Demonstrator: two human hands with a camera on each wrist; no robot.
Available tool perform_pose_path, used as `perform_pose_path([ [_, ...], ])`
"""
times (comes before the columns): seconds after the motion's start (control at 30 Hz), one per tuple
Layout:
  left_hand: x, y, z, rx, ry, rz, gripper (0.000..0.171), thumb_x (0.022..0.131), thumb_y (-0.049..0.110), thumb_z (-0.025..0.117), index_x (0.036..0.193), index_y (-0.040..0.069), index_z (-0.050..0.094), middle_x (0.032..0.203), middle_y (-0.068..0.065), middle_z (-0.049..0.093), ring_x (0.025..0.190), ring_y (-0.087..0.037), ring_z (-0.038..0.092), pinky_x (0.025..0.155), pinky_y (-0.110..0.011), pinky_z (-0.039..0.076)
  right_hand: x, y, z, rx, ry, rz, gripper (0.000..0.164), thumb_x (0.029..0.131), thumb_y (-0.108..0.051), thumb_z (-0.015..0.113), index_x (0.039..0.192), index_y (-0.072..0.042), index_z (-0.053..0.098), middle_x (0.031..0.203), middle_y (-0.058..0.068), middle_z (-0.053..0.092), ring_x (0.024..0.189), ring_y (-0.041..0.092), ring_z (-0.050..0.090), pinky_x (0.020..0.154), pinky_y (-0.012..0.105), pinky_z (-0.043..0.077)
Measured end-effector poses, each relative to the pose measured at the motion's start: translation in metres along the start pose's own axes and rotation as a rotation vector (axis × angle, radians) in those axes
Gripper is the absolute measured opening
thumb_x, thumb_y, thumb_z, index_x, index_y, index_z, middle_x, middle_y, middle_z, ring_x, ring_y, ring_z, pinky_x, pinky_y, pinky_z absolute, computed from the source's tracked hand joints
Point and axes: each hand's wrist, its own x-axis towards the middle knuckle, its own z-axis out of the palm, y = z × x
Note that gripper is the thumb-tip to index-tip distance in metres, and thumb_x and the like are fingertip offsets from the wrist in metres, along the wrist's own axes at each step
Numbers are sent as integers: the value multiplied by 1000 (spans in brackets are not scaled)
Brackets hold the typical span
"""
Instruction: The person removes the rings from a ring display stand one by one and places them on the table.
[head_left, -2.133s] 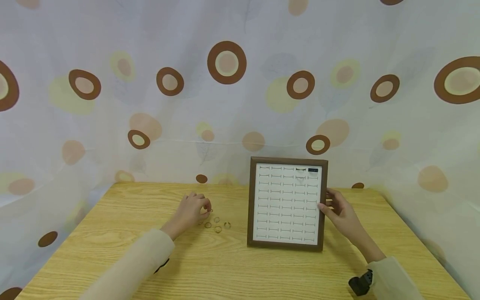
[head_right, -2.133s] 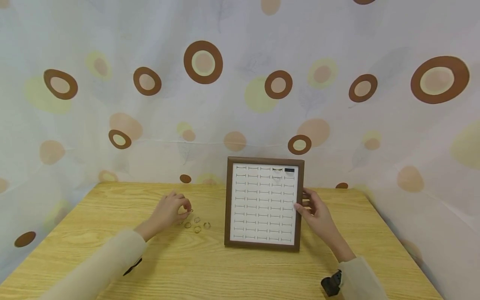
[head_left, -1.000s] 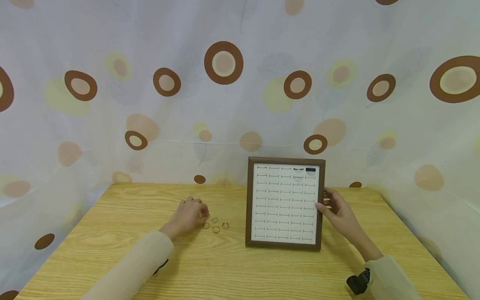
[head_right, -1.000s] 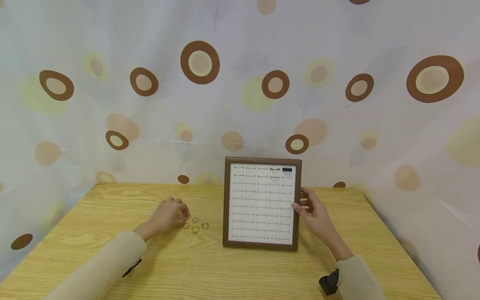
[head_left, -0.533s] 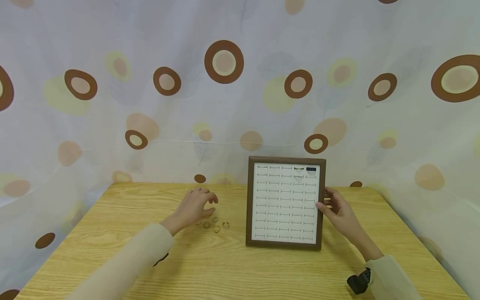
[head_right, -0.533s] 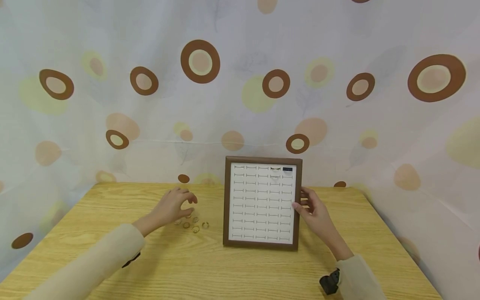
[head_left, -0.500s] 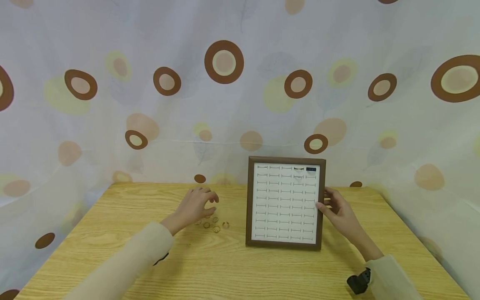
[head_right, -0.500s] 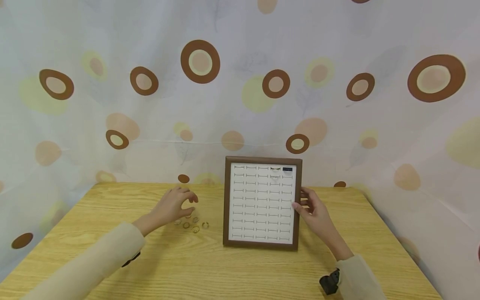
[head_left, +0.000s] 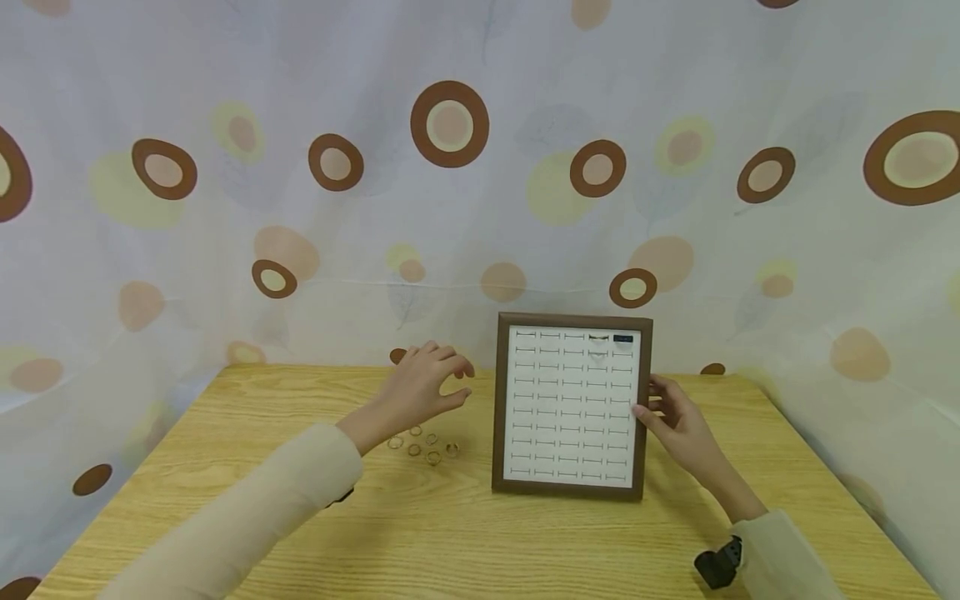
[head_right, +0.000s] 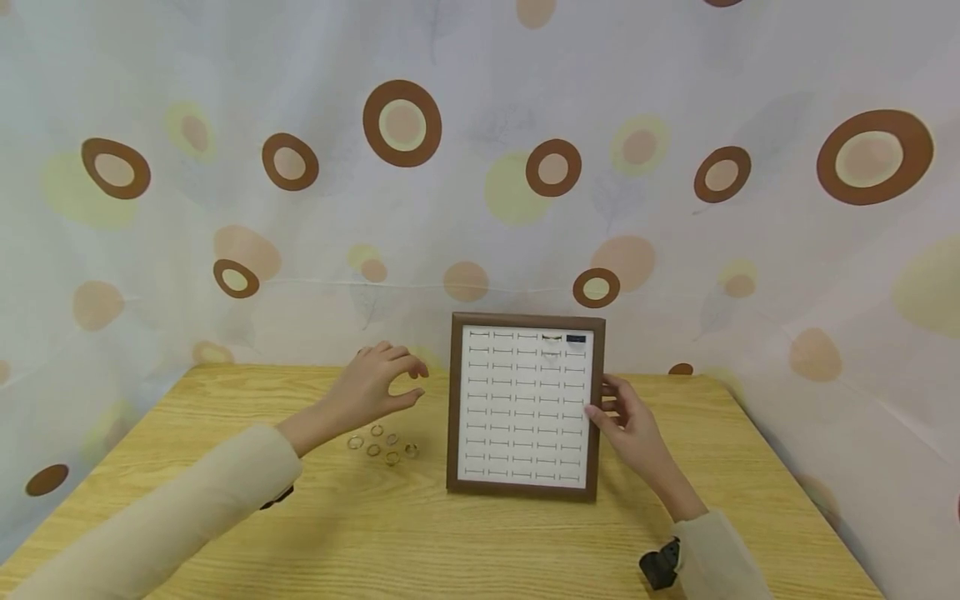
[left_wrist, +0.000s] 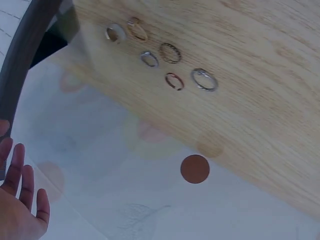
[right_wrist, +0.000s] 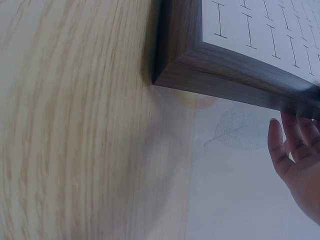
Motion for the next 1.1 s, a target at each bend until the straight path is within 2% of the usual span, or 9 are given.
perform_pose_path([
  [0.2, 18, 21, -5, -30, 38, 54, 17, 81, 27, 66, 96, 21, 63, 90, 7, 61, 84, -12, 48, 77, -32, 38, 0, 2, -1, -7, 2, 1, 45, 90, -2, 53, 131, 5, 37, 115, 20, 51, 91, -1, 52, 75, 11, 45],
  [0.37, 29, 36, -4, -46, 37, 87, 18, 82, 29, 65, 97, 20, 64, 94, 7, 62, 89, -13, 50, 77, -31, 38, -1, 4, -1, -17, 3, 5, 44, 90, -5, 53, 129, 6, 37, 115, 19, 51, 90, -3, 51, 74, 11, 45],
  [0.53, 38, 49, 1, -12, 30, 114, 18, 83, 31, 64, 98, 21, 64, 97, 9, 62, 88, -12, 49, 80, -31, 38, 0, 6, -1, -22, -3, 3, 44, 91, -10, 53, 130, 5, 38, 114, 9, 51, 91, 1, 53, 75, 12, 45],
  [0.63, 44, 56, 4, 4, 29, 129, 18, 84, 32, 62, 99, 22, 63, 97, 10, 62, 86, -11, 48, 79, -30, 38, 0, 6, -1, -19, -4, -1, 44, 91, -9, 54, 130, 5, 38, 113, 5, 50, 91, -2, 53, 75, 12, 46],
  [0.8, 54, 66, 7, 26, 29, 146, 19, 85, 33, 62, 100, 23, 63, 97, 10, 62, 85, -11, 47, 75, -28, 37, 0, 6, -1, -12, -6, -5, 43, 90, -5, 53, 129, 5, 37, 114, 11, 51, 91, -4, 52, 74, 12, 46],
  [0.9, 60, 72, 9, 31, 36, 156, 19, 85, 32, 62, 101, 23, 63, 97, 9, 62, 85, -12, 48, 73, -27, 35, 0, 5, -1, -15, -7, 0, 44, 91, -8, 53, 130, 5, 37, 114, 12, 51, 91, 0, 53, 74, 12, 46],
  [1.1, 74, 82, 17, 71, 47, 164, 19, 86, 33, 59, 103, 24, 61, 98, 11, 61, 90, -12, 50, 82, -29, 37, 0, 1, 0, -2, -9, -7, 44, 90, -4, 53, 131, 5, 37, 115, 20, 51, 91, 4, 54, 74, 12, 45],
])
